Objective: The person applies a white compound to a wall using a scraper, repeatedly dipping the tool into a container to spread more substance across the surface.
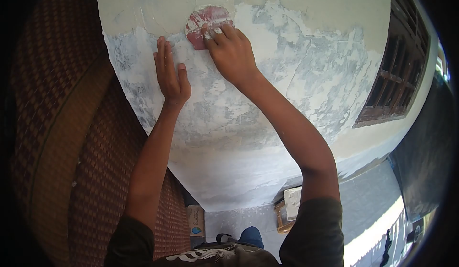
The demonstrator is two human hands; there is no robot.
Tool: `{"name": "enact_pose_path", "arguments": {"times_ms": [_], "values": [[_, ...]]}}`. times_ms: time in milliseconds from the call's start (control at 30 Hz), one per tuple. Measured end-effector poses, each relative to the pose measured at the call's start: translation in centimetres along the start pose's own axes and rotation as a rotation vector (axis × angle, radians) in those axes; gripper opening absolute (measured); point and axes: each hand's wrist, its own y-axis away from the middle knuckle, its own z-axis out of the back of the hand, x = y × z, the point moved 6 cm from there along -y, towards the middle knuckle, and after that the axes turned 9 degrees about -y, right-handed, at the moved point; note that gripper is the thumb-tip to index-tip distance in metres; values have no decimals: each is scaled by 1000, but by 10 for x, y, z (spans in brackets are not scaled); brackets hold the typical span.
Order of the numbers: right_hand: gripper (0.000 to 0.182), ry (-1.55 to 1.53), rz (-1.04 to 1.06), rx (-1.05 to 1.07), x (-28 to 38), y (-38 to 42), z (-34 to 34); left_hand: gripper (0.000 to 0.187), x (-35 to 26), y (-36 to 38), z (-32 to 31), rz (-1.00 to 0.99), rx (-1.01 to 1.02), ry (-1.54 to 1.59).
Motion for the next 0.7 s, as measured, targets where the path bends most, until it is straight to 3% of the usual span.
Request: {"name": "enact_pose_path", "arguments": {"times_ms": [133, 267, 300, 400, 467, 700], "values": [[41, -110, -14, 56, 35, 49, 12, 54, 1, 1, 2, 12, -40, 13], [56, -138, -63, -80, 17, 17, 31, 54, 2, 2, 1, 21, -54, 16], [42, -107, -36, -186, 9, -3, 34, 54, 3, 1, 1, 22, -54, 11], [39, -50, -29, -217, -8, -32, 21, 54, 2, 1, 3, 24, -49, 3], [36, 31, -31, -54, -10, -37, 6, 54, 1, -1, 3, 21, -47, 3], [39, -103, -15, 24, 38, 38, 7, 53, 3, 2, 3, 27, -55, 11]]}}
